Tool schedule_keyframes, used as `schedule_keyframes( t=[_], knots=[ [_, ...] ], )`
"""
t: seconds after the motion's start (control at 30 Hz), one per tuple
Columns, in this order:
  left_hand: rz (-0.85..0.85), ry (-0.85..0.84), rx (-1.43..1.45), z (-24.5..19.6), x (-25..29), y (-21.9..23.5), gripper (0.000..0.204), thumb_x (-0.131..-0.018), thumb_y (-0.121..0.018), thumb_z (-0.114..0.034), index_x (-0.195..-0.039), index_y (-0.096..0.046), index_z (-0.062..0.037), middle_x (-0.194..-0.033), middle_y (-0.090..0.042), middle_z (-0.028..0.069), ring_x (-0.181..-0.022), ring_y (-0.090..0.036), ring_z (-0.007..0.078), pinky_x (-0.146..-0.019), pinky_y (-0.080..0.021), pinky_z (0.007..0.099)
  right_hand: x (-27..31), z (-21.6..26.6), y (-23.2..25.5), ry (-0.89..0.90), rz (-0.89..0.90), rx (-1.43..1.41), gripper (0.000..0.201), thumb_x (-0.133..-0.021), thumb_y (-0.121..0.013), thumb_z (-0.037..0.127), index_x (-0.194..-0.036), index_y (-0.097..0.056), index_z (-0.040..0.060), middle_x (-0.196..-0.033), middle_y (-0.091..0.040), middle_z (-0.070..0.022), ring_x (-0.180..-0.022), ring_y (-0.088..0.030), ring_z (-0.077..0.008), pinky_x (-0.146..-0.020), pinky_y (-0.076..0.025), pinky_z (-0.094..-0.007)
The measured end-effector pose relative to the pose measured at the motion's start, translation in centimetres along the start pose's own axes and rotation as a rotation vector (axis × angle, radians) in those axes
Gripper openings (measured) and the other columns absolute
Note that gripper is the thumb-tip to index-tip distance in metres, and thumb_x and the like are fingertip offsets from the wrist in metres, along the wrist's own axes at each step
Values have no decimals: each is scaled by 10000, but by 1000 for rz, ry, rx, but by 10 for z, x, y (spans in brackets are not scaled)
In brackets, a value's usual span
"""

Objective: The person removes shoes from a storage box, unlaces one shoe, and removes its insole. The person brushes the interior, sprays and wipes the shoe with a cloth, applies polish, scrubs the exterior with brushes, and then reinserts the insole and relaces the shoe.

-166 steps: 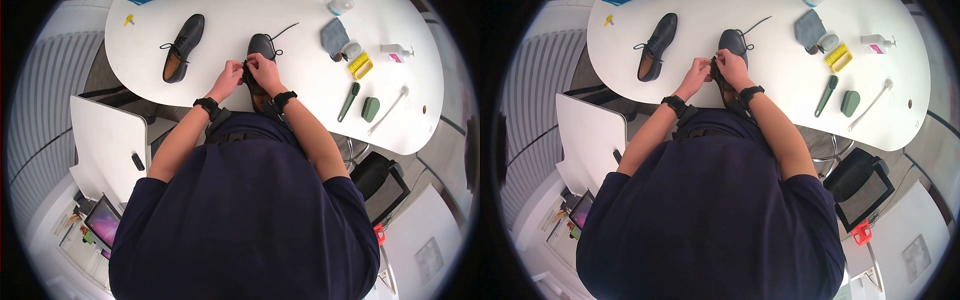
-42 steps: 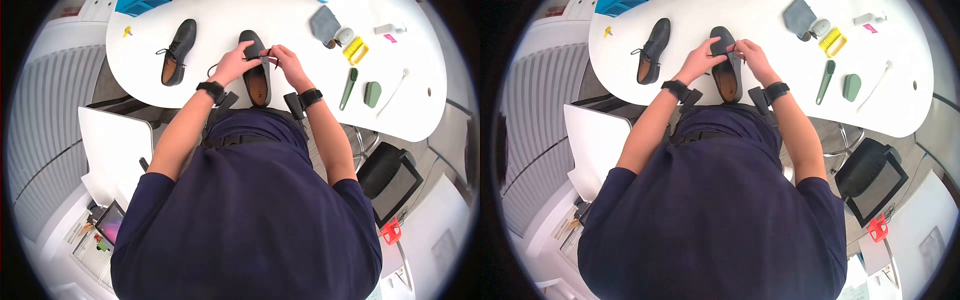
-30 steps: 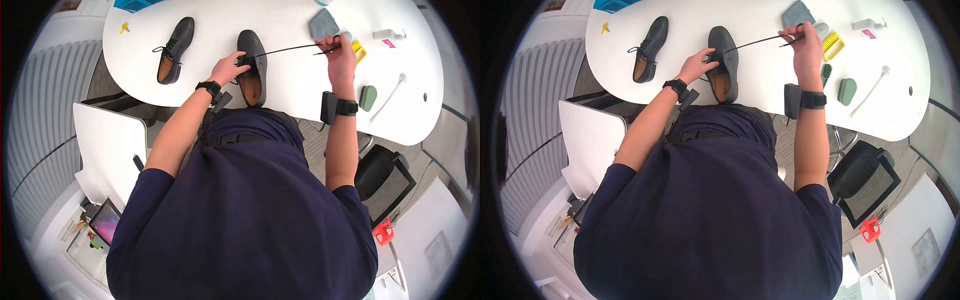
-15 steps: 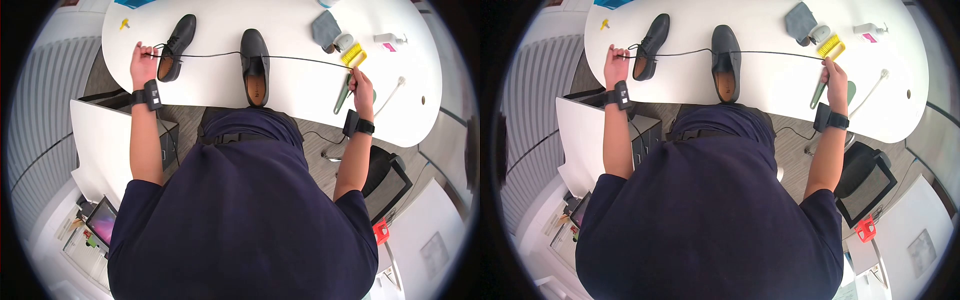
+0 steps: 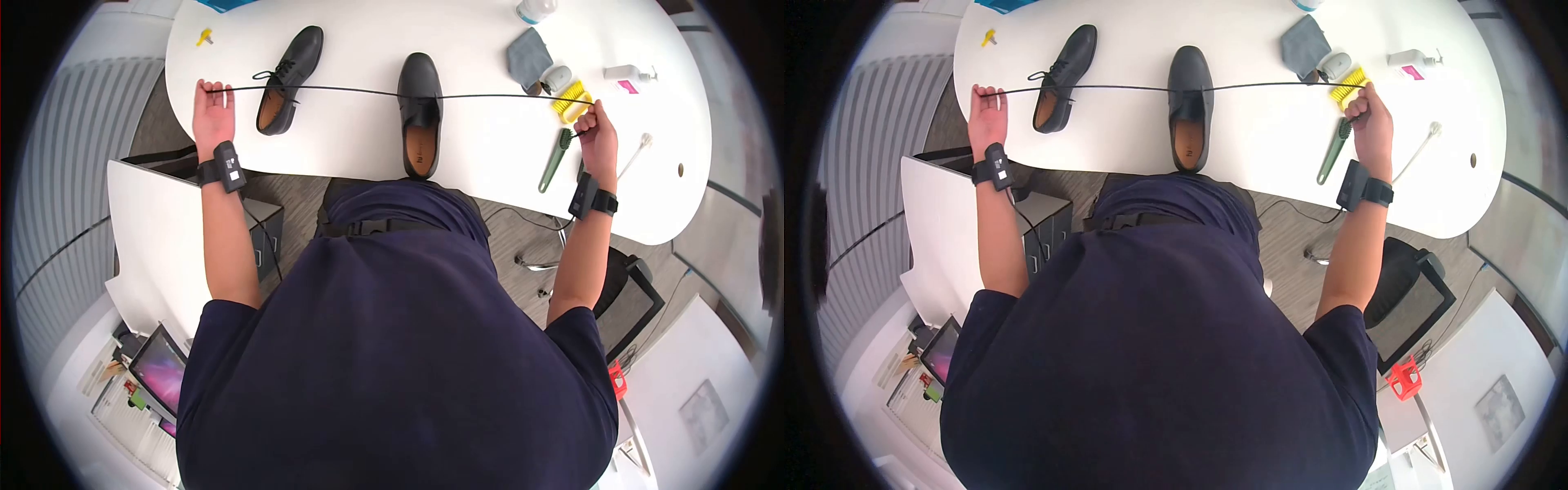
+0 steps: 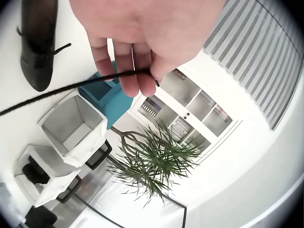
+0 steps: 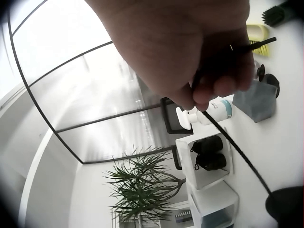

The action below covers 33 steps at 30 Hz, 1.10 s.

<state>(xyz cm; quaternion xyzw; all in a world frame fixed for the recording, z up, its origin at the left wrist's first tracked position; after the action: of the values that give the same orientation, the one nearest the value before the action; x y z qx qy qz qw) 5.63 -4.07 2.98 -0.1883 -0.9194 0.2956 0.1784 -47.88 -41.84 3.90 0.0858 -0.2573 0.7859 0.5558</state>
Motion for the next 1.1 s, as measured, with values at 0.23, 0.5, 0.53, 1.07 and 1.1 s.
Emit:
schedule_keyframes(
  t=[0.23, 0.5, 0.53, 1.07, 1.1],
  knots=[
    [36, 97, -48, 32, 21, -11, 187, -967, -567, -180, -1120, -540, -75, -983, -585, 18, -1001, -562, 180, -1011, -441, 399, 30, 24, -56, 161, 276, -97, 301, -1030, -430, 248, -796, -483, 66, -740, -400, -17, -765, -459, -173, -869, -443, -379],
    [136, 171, -162, 63, 42, -33, 222, -983, -523, -122, -1186, -536, -32, -1062, -612, 77, -1021, -595, 218, -961, -476, 389, 44, 17, -93, 349, 387, -148, 254, -1001, -468, 192, -856, -569, 10, -1058, -636, -158, -1023, -610, -297, -1020, -441, -517],
    [149, 186, -194, 73, 47, -37, 217, -982, -526, -119, -1179, -543, -29, -1060, -617, 81, -1020, -600, 220, -958, -476, 388, 36, 2, -88, 284, 398, -196, 237, -998, -480, 187, -874, -579, 10, -1030, -636, -143, -978, -619, -274, -999, -461, -509],
    [358, 162, -204, 84, 50, -100, 186, -987, -489, -96, -1141, -564, -23, -999, -627, 85, -975, -610, 247, -954, -476, 403, 73, 50, -76, 541, 144, -237, 201, -959, -514, -2, -1109, -648, 7, -1065, -651, -118, -784, -542, -145, -727, -462, -288],
    [354, 159, -205, 81, 49, -102, 186, -987, -489, -96, -1141, -564, -23, -999, -627, 85, -975, -610, 247, -954, -476, 403, 77, 54, -77, 583, 179, -294, 209, -959, -514, -1, -1117, -650, 9, -1064, -652, -115, -781, -544, -146, -720, -464, -289]
  ],
)
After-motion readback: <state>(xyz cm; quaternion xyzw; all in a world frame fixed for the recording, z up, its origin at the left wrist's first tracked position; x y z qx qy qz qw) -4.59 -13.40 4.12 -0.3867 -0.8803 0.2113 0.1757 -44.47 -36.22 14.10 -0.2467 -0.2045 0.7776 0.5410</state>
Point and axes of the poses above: each hand's wrist, its own x-axis away from the middle knuckle, its own y-axis out of the back of the hand, z = x × y, the point moved 2 cm from there along -x, towards the middle knuckle
